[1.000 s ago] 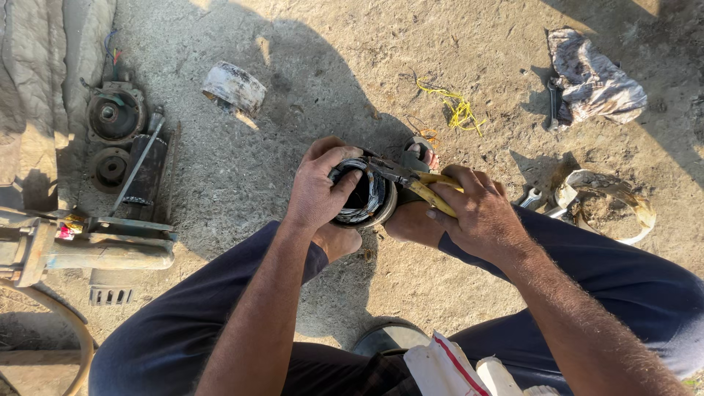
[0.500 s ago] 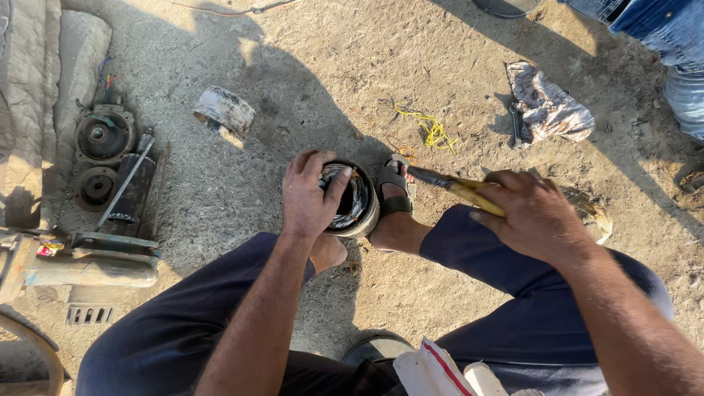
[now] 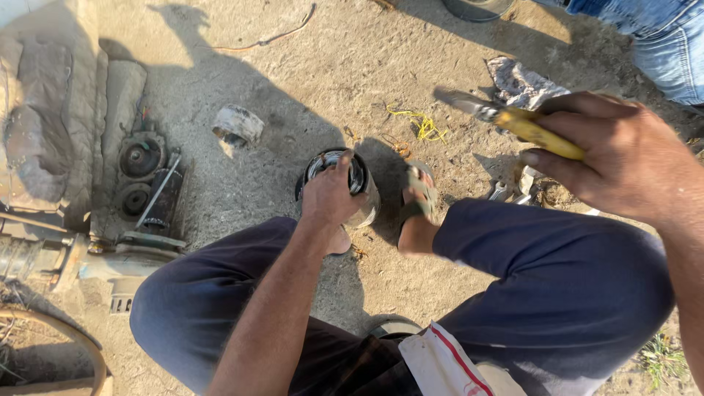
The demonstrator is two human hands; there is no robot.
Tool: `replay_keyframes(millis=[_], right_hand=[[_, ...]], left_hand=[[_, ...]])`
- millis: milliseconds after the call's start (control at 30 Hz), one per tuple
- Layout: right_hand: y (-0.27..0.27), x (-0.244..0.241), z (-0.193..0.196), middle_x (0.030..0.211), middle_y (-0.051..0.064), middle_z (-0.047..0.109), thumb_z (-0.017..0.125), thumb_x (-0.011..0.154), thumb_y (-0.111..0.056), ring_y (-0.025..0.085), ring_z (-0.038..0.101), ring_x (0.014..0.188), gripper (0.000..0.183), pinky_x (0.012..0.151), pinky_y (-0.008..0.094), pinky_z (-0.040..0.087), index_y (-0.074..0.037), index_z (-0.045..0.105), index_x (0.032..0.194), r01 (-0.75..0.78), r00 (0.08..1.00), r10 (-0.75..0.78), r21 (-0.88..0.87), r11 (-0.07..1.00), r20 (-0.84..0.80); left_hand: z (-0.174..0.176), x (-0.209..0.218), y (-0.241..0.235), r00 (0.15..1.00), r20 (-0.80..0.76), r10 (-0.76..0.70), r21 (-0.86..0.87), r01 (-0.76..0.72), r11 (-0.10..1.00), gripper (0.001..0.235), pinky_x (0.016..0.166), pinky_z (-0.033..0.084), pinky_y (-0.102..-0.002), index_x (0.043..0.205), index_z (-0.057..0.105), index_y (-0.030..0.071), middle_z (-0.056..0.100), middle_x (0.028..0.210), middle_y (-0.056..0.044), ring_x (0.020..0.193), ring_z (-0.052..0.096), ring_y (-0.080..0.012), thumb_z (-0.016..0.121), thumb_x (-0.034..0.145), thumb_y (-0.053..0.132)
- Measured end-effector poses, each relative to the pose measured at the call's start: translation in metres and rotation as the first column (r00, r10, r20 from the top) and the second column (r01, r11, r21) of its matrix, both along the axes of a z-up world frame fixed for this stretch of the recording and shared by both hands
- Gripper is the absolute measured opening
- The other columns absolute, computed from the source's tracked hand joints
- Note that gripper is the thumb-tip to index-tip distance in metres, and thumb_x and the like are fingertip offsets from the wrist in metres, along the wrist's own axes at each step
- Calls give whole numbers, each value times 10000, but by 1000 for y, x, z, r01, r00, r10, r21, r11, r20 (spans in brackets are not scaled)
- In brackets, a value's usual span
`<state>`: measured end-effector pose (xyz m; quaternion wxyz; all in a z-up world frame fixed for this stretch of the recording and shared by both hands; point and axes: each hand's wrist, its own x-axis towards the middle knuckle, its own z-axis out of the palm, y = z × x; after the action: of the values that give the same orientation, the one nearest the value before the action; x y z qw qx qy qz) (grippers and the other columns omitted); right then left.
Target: The person sits on the ground and uses pliers to cut a coiled wire held in a cylindrical container. The person repeatedly cuts small sections of the wire and drops them onto the ground.
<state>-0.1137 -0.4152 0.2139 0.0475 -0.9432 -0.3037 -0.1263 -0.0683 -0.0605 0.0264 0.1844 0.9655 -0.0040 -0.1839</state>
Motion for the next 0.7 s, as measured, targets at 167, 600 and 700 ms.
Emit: replay_keyframes(millis=[167,600,700], right_hand=[[31,11,2,1097,138,733,771,902,-274,291,727,918,373,799,412,605,-27,757,1180,-111,994,112,134,985,-2],[68,67,-70,1167,75,718,716,925,-363,265,700,1136,320,920,363,611,-168,723,1179,-341,939,343,-171,925,-18],[80,72,-67,1199,79,700,713,941,-384,250,685,1128,391,929,384,602,-168,708,1268,-244,969,232,-190,951,-84]], left_hand=[[0,-7,15,981,192,-35,-126,60,990,1004,1028,523,-483,1564,340,216,666,1298,-213,1187,660,-391,900,746,373],[72,57,70,980,149,-132,7,132,991,531,1000,578,-415,1390,623,136,662,1350,-163,1155,691,-267,786,902,266],[102,64,80,967,103,-234,219,208,953,514,1015,569,-440,1348,649,90,690,1321,-166,1167,679,-274,787,919,339]])
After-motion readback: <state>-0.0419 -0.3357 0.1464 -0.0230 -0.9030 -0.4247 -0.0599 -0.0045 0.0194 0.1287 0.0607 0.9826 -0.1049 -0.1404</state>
